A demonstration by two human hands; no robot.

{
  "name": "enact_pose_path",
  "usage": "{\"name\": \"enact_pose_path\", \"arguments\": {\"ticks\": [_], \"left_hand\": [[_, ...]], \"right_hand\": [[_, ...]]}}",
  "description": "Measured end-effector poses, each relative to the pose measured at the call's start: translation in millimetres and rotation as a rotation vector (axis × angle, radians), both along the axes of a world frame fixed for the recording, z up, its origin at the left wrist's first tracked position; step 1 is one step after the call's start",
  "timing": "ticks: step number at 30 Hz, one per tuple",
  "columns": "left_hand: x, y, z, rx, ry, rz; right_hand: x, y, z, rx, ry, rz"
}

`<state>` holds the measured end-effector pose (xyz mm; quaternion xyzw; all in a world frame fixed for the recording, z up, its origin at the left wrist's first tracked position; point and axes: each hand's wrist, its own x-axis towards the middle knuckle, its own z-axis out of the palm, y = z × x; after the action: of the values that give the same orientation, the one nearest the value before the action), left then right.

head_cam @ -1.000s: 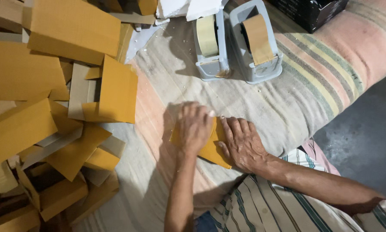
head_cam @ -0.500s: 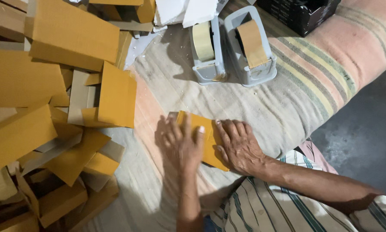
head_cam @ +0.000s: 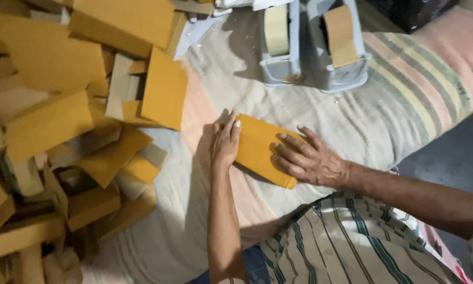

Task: The person folds flat yellow cardboard boxes into shape, presses the flaps closed, and seals them with tape pulled from handheld tape dispensers. They insert white foam padding and black product boxes into some boxes, then tape them shut and set the finished boxes aside.

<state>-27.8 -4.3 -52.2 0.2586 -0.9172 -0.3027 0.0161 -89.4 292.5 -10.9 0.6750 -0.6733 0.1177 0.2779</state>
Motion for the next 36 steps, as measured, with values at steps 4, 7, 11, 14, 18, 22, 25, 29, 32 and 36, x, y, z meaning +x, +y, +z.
{"name": "enact_pose_path", "arguments": {"ticks": [4, 7, 11, 14, 18, 22, 25, 29, 32, 36], "left_hand": [[-3, -19, 0, 0.506, 0.318, -0.206], [8, -13, 27, 1.057, 0.79, -0.127], [19, 70, 79, -0.151, 0.797, 0.271], [13, 157, 111, -0.348, 0.749, -0.13], [8, 210, 131, -0.719, 0.19, -0.335], [7, 163, 131, -0.568, 0.327, -0.198], [21, 94, 129, -0.557, 0.36, 0.102], [41, 44, 133, -0.165, 0.383, 0.42], [50, 61, 136, 0.022, 0.602, 0.415], [59, 103, 132, -0.145, 0.655, 0.095]], "right_hand": [[-18, -15, 17, -0.065, 0.093, 0.06], [-19, -17, 40, -0.065, -0.613, -0.146], [-15, -16, 61, -0.494, -1.685, -0.264], [-11, -25, 53, -0.565, -1.756, -0.214], [1, -16, 25, -0.492, -1.599, -0.06], [-5, 1, 10, -0.771, -2.141, -0.147], [-10, 18, 12, -0.676, -2.119, -0.348], [-10, 26, 16, -0.707, -2.096, -0.301], [-9, 24, 12, -0.776, -2.101, -0.224], [-5, 22, 2, -0.747, -2.085, -0.251]]}}
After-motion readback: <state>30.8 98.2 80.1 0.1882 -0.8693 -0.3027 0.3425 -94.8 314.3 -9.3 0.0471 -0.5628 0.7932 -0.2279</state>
